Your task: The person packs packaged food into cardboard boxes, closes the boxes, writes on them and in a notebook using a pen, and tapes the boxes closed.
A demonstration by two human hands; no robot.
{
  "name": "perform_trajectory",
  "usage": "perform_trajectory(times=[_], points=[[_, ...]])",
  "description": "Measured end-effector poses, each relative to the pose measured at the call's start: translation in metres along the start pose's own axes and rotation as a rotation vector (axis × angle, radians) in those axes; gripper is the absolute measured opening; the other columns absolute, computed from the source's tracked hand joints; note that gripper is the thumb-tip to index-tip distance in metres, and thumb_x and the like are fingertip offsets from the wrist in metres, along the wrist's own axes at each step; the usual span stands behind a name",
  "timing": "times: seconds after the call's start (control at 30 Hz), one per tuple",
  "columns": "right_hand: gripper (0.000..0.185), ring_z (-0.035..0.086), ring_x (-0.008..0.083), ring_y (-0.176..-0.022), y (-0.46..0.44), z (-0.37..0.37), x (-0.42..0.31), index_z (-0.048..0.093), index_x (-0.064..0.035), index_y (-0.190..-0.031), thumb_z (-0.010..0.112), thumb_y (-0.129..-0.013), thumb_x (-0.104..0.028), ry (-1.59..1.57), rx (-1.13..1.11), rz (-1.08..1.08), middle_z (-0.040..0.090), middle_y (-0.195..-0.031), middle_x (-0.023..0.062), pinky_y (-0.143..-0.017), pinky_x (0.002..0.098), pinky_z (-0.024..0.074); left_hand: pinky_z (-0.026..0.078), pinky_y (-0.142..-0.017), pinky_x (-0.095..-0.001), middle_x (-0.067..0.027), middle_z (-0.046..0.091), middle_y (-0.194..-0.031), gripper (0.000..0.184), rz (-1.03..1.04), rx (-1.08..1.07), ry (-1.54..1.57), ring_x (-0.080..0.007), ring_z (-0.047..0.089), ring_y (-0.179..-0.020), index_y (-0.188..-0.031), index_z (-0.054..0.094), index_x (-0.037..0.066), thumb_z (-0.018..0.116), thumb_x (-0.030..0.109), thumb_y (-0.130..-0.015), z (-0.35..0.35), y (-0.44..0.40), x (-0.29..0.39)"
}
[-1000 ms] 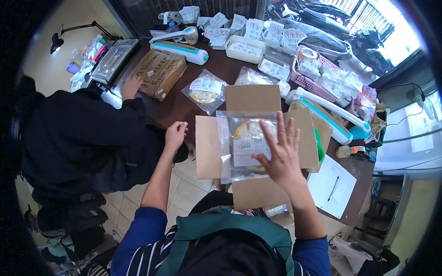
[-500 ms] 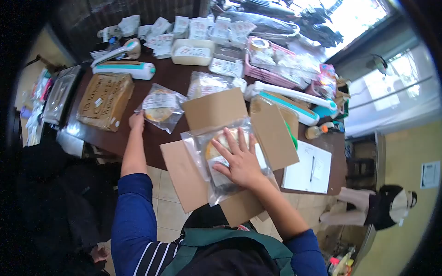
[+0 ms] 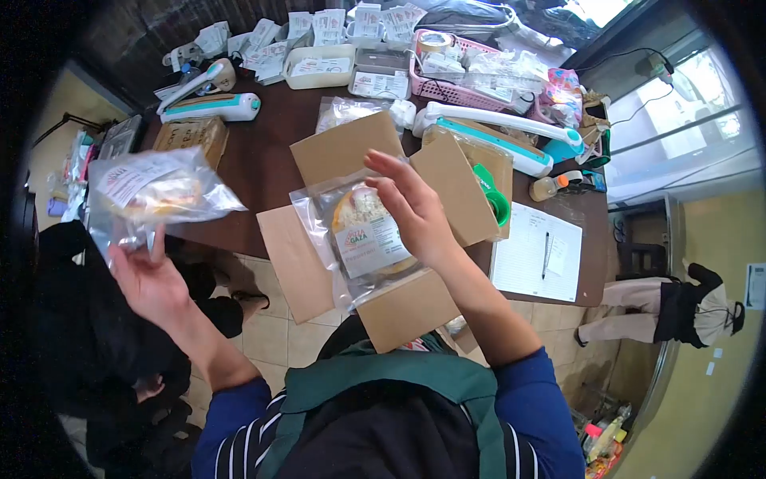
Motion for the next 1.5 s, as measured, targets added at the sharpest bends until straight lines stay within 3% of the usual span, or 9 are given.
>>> perform_trajectory(times=[0.13,0.33,0.4,0.47,0.5,0.57,0.87,1.37,1.5], points=[[0.043,0.052,0.0166,-0.106,-0.018,0.011,-0.030,0.041,-0.0045,-0.131,0.050,-0.094,-0.025,-0.351,-0.051,0.139,0.050,-0.124,0.0108,-0.087,0.0292,0.0424,0.053,-0.076,-0.0317,-0.0183,0.048,-0.126,0.042,-0.170,-0.181,0.522,-0.0243,0.053,-0.108,-0.130,0.039,-0.001,0.038,0.025,-0.097,0.066,0.073,0.004],[0.055,0.053,0.0083,-0.094,-0.002,-0.045,-0.017,0.039,-0.0045,-0.132,0.062,-0.087,-0.026,0.013,-0.042,0.292,0.055,-0.109,0.0079,-0.073,0.0219,0.0454,0.047,-0.077,-0.0270,-0.0149,0.050,-0.121,0.031,-0.317,-0.340,-0.290,-0.0216,0.053,-0.104,-0.117,0.050,0.002,0.054,0.011,-0.087,0.044,0.136,-0.035],[0.062,0.051,0.0200,-0.107,0.003,-0.056,0.004,0.036,-0.0053,-0.134,0.065,-0.084,-0.028,0.169,-0.044,0.300,0.051,-0.119,0.0155,-0.086,0.0312,0.0437,0.046,-0.080,-0.0286,-0.0153,0.049,-0.124,0.032,-0.210,-0.537,-0.665,-0.0238,0.053,-0.105,-0.116,0.050,0.002,0.055,0.010,-0.085,0.041,0.133,-0.038],[0.069,0.039,0.0365,-0.123,0.005,-0.058,0.018,0.033,-0.0089,-0.136,0.068,-0.080,-0.031,1.178,0.090,-0.126,0.040,-0.131,0.0239,-0.099,0.0423,0.0337,0.042,-0.082,-0.0277,-0.0129,0.049,-0.121,0.030,-0.096,-0.480,-1.090,-0.0204,0.052,-0.100,-0.108,0.052,0.004,0.060,0.010,-0.080,0.049,0.128,-0.043],[0.068,0.025,0.0452,-0.129,0.005,-0.057,0.026,0.036,-0.0132,-0.136,0.066,-0.079,-0.037,1.071,0.082,-0.087,0.029,-0.140,0.0251,-0.104,0.0493,0.0234,0.042,-0.082,-0.0277,-0.0129,0.049,-0.121,0.030,-0.092,-0.490,-1.091,-0.0204,0.052,-0.100,-0.108,0.052,0.004,0.060,0.010,-0.080,0.057,0.127,-0.051],[0.065,0.024,0.0455,-0.129,0.007,-0.047,0.029,0.037,-0.0151,-0.136,0.062,-0.081,-0.041,1.135,0.028,-0.150,0.029,-0.140,0.0237,-0.105,0.0501,0.0227,0.028,-0.103,-0.0475,-0.0198,0.037,-0.135,0.055,-0.034,-0.860,-1.280,-0.0372,0.032,-0.128,-0.124,0.047,0.005,0.065,0.030,-0.079,0.081,0.135,-0.076],[0.057,0.021,0.0469,-0.131,0.012,-0.024,0.078,0.044,-0.0201,-0.133,0.042,-0.087,-0.054,1.199,-0.127,-0.147,0.027,-0.143,0.0204,-0.106,0.0547,0.0193,0.011,-0.109,-0.0537,-0.0165,0.013,-0.148,0.117,-0.077,-1.119,-1.541,-0.0372,0.008,-0.137,-0.144,0.013,0.007,0.076,0.055,-0.057,0.099,0.142,-0.146],[0.052,0.028,0.0472,-0.127,0.013,-0.028,0.079,0.047,-0.0165,-0.130,0.045,-0.086,-0.045,1.157,-0.104,-0.271,0.034,-0.139,0.0203,-0.107,0.0522,0.0191,0.006,-0.108,-0.0553,-0.0166,0.005,-0.150,0.113,-0.015,-1.153,-1.689,-0.0362,0.002,-0.138,-0.143,0.004,0.001,0.072,0.046,-0.066,0.099,0.153,-0.156],[0.041,0.034,0.0465,-0.123,0.014,-0.053,0.026,0.052,-0.0143,-0.121,0.050,-0.084,-0.034,1.064,0.078,-0.457,0.041,-0.131,0.0221,-0.104,0.0524,0.0242,0.006,-0.110,-0.0457,-0.0205,0.009,-0.149,0.081,-0.136,-1.063,-1.691,-0.0354,0.006,-0.138,-0.142,0.008,-0.001,0.055,0.029,-0.084,0.077,0.113,-0.110]])
Point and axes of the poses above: each hand's wrist, its own y-axis away from the middle knuckle, its own z-axis out of the palm, x = y × z, the point moved 2 cm from there along -y, towards the middle knuckle
